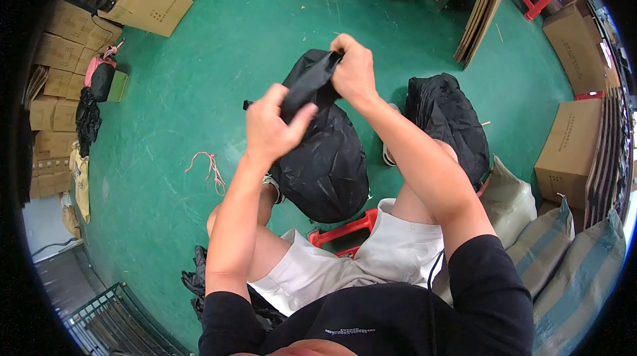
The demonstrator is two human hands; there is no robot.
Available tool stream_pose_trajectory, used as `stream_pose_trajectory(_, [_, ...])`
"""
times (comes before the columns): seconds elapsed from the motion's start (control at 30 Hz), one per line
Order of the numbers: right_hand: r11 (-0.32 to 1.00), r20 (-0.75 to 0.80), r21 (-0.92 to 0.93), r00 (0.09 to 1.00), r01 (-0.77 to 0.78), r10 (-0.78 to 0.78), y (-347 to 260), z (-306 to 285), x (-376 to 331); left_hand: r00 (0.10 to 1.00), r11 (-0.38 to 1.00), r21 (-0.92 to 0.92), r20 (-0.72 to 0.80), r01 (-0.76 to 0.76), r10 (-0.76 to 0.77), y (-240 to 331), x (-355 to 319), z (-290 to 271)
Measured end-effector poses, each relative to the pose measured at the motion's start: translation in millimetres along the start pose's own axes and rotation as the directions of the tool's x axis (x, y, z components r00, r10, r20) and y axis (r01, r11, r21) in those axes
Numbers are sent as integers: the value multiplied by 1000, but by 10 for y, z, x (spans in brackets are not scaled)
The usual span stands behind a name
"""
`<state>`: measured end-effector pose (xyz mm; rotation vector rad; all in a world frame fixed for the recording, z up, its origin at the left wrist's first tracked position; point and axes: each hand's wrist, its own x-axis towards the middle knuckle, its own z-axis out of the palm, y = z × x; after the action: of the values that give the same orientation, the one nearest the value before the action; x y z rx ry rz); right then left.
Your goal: The recorder is inspecting black fabric bags or covers, turning them inside out and checking their quality.
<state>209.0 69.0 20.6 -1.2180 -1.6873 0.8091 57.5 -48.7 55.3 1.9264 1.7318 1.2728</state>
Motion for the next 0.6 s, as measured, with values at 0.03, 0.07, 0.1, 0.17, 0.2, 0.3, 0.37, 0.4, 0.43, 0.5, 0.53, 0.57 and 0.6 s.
stream_pose_trajectory(0.03, [992,-9,82,995,-99,100,-54,-19,8,994,996,57,93,-63,58,74,-32,15])
stream_pose_trajectory(0.07, [992,-9,80,995,-98,99,-27,-12,7,985,991,65,136,-114,104,85,-76,68])
stream_pose_trajectory(0.1, [997,-62,70,998,-24,28,25,2,4,989,990,63,83,-129,123,79,-124,146])
stream_pose_trajectory(0.17, [997,-116,53,992,54,-47,74,-5,32,991,990,67,-27,-128,130,69,-136,171])
stream_pose_trajectory(0.2, [995,-106,71,993,68,-60,94,-15,48,990,991,71,-84,-109,115,39,-129,124])
stream_pose_trajectory(0.3, [993,-29,47,994,110,-109,-2,-54,38,920,998,-14,-388,57,-57,-203,-3,-96])
stream_pose_trajectory(0.37, [990,46,10,989,140,-140,-150,-67,-1,848,987,-45,-506,154,-156,-379,81,-250])
stream_pose_trajectory(0.4, [968,80,8,965,249,-249,-229,-46,-29,830,984,-43,-532,173,-169,-431,109,-302])
stream_pose_trajectory(0.43, [936,114,8,929,353,-351,-286,-47,-60,817,979,-77,-540,189,-201,-482,136,-320])
stream_pose_trajectory(0.5, [944,181,32,927,330,-330,-388,-72,-84,803,970,-111,-545,217,-242,-552,124,-347])
stream_pose_trajectory(0.53, [947,230,50,919,318,-321,-402,-77,-77,811,978,-87,-548,191,-207,-573,137,-352])
stream_pose_trajectory(0.57, [945,239,111,915,307,-325,-362,-59,-69,818,985,-62,-550,163,-170,-576,140,-351])
stream_pose_trajectory(0.6, [946,239,110,916,305,-323,-309,-58,-61,819,984,-63,-548,164,-172,-558,123,-351])
